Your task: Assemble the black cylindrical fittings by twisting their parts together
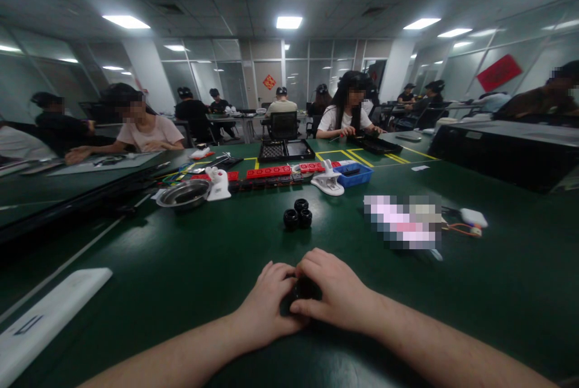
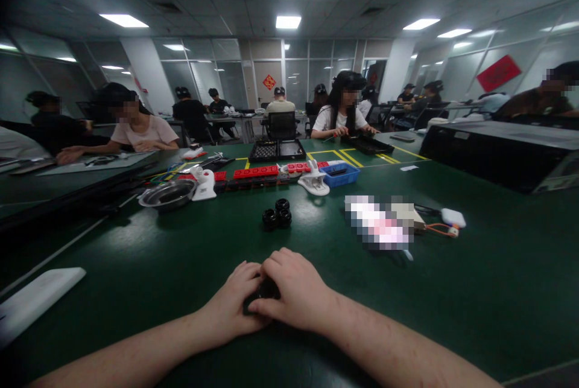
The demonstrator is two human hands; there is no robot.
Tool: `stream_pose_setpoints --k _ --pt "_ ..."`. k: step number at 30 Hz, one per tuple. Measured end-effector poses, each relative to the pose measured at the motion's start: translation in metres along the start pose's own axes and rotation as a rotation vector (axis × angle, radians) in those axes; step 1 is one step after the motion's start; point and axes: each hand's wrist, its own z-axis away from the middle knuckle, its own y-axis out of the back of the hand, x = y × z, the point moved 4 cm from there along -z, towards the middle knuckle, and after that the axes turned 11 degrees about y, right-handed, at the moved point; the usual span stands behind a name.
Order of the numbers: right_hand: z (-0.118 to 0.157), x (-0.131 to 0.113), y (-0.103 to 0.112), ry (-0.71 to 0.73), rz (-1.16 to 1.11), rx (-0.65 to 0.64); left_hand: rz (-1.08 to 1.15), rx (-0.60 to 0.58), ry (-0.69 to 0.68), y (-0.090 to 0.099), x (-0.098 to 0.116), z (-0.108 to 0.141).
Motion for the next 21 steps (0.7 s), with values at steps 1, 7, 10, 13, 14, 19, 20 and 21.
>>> stream_pose_setpoints --k 1,7,10,13,14,19,20,21 --pt "0.0 -0.001 0.0 0.027 -0.016 -0.014 0.005 0.002 0.008 0.0 0.0 0.0" --pt "0.001 -0.007 0.002 0.129 -0.12 -0.006 0.016 -0.01 0.045 -0.001 -0.003 0.0" --pt "0.001 -0.001 0.002 0.013 -0.042 0.046 0.001 -0.02 0.02 -0.001 -0.002 0.0" --pt "0.0 0.001 0.003 -0.039 0.007 0.032 0.003 -0.012 0.008 -0.002 -0.002 0.0" --pt "0.0 0.0 0.002 -0.008 -0.014 0.009 0.01 -0.005 0.014 -0.003 -0.003 0.0" --pt "0.001 -0.014 0.003 0.238 -0.244 -0.051 0.036 0.021 0.044 -0.003 -0.005 0.001" --pt "0.001 -0.012 0.003 0.211 -0.233 -0.031 0.03 0.015 0.04 -0.003 -0.005 0.0" --pt "0.001 -0.01 0.003 0.161 -0.201 -0.004 0.021 0.008 0.033 -0.003 -0.004 0.0"
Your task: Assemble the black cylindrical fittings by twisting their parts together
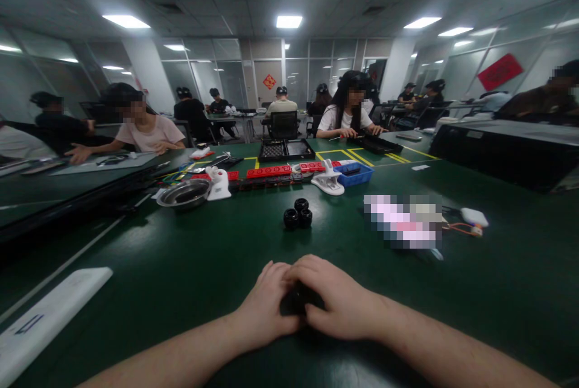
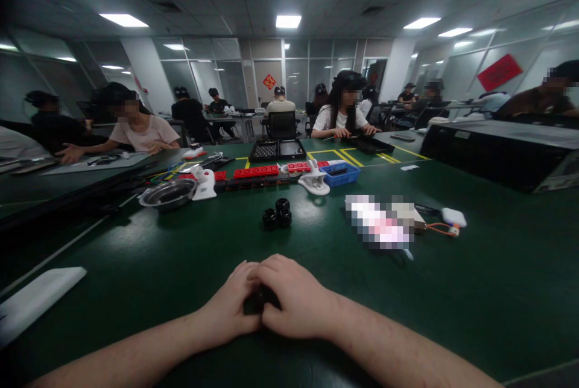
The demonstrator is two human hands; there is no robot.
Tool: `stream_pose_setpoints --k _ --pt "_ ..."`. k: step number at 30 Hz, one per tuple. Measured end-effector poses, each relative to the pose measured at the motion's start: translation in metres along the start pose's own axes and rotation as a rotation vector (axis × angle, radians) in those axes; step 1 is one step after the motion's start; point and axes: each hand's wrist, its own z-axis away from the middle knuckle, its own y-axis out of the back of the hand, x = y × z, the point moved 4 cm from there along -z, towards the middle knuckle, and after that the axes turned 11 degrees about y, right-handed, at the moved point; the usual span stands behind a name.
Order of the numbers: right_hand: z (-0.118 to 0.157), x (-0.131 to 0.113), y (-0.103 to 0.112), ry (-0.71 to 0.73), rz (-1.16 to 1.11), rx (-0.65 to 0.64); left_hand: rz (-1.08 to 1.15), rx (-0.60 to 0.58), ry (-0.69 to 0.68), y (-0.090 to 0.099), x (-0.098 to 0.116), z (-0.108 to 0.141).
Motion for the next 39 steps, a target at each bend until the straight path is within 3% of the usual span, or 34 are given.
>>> stream_pose_setpoints --k 4,7,10,15,22,26,31,39 --pt "0.002 0.01 0.003 -0.176 0.175 0.086 -0.014 -0.013 -0.028 0.002 0.002 0.0" --pt "0.001 0.013 0.003 -0.217 0.257 0.046 -0.015 -0.021 -0.037 0.002 0.004 0.0" --pt "0.001 0.011 0.002 -0.189 0.249 -0.025 -0.011 -0.016 -0.017 0.002 0.004 0.001" --pt "0.0 -0.001 0.002 -0.005 0.011 -0.067 0.004 -0.008 0.024 0.001 0.001 0.001" --pt "0.002 0.013 0.003 -0.217 0.27 0.042 -0.04 -0.012 -0.026 0.001 0.002 -0.001" --pt "0.002 0.015 0.0 -0.184 0.297 -0.035 -0.03 -0.01 -0.026 0.002 0.003 -0.001" --pt "0.002 0.005 0.002 -0.051 0.127 -0.061 -0.012 -0.015 0.005 0.003 0.003 0.0" --pt "0.001 0.012 0.004 -0.216 0.285 -0.002 -0.019 -0.011 -0.037 0.004 0.005 0.0"
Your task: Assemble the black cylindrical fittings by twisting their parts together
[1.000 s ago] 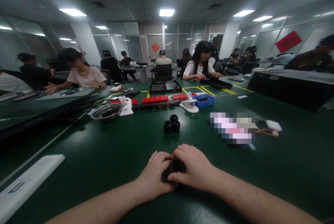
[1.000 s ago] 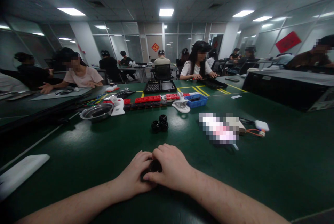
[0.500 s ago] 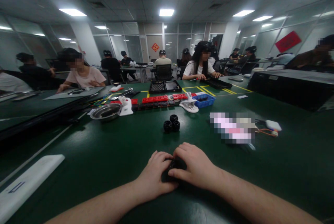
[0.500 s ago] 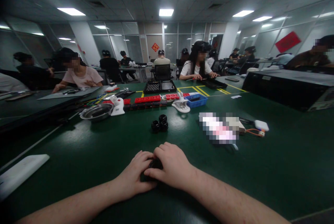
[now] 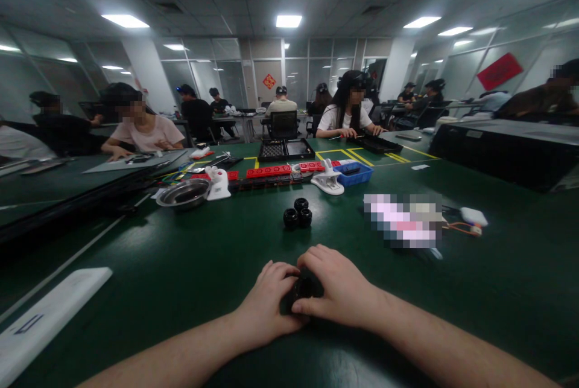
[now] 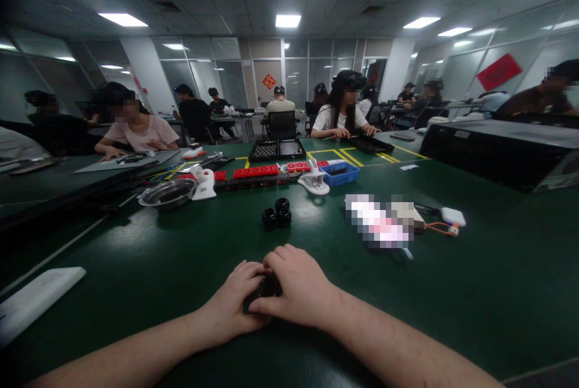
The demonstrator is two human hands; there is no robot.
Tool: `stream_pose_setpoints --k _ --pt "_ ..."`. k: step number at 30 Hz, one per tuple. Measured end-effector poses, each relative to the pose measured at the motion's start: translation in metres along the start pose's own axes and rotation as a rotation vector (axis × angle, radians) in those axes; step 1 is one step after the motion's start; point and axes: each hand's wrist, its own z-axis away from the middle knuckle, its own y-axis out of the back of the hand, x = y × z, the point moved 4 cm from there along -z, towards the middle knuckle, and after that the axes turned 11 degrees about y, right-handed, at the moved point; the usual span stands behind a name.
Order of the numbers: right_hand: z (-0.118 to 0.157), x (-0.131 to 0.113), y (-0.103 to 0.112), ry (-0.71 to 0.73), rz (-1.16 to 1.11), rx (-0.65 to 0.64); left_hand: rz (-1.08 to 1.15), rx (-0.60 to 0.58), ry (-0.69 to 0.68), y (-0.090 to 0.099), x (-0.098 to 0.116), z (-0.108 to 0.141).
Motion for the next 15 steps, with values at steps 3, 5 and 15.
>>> stream_pose_setpoints --k 3,5,15 --pt "0.0 -0.001 -0.002 0.046 -0.022 -0.066 0.01 -0.012 0.026 -0.001 -0.001 0.0" --pt "0.0 -0.006 -0.002 0.122 -0.111 -0.093 0.023 -0.013 0.046 -0.002 -0.003 0.0" --pt "0.0 0.0 -0.001 0.0 -0.029 -0.031 -0.006 -0.012 0.017 -0.005 -0.006 -0.001"
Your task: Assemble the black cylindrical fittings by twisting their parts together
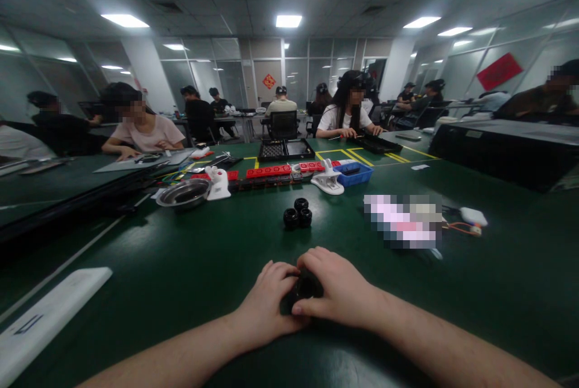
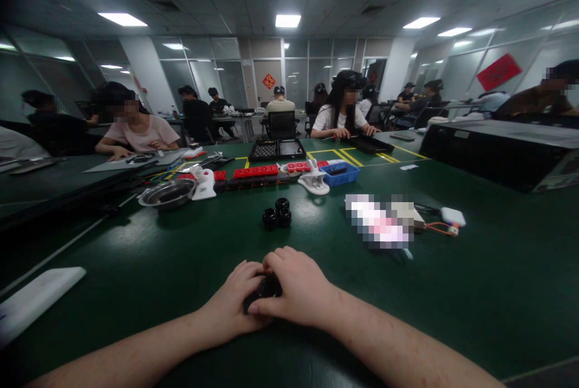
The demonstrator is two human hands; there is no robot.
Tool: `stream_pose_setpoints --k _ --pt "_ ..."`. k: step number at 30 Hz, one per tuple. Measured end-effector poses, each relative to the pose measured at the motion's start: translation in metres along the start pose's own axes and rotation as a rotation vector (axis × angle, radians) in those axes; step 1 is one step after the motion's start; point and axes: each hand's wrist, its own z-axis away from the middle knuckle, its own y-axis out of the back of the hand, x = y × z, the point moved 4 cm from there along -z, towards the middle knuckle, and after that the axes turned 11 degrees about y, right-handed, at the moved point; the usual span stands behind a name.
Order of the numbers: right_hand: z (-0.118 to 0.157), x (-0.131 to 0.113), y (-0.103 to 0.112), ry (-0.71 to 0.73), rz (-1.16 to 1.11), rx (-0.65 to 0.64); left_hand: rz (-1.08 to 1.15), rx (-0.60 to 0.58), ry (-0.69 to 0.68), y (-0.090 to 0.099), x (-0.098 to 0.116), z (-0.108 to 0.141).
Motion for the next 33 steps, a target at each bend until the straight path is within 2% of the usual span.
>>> stream_pose_setpoints --k 4,10,18,20,25,30,33 --pt "0.0 0.0 -0.003 0.037 0.064 -0.031 0.012 -0.004 0.023 0.001 0.002 0.0" --pt "0.003 -0.009 -0.001 0.178 -0.045 -0.011 0.009 0.015 0.036 0.003 0.005 0.002" --pt "0.0 -0.001 -0.003 0.002 0.057 0.045 0.042 0.026 0.069 0.004 0.004 0.001" --pt "0.0 -0.002 -0.005 0.015 0.067 0.032 0.054 0.046 0.083 0.004 0.004 0.0" --pt "0.003 -0.009 -0.005 0.153 -0.023 0.027 0.072 0.06 0.056 0.001 0.001 0.0" --pt "0.003 -0.005 -0.003 0.057 -0.006 0.07 0.055 0.052 0.03 0.001 0.001 0.001" --pt "0.002 -0.001 -0.004 0.014 0.023 0.054 0.055 0.049 0.04 0.003 0.003 0.0"
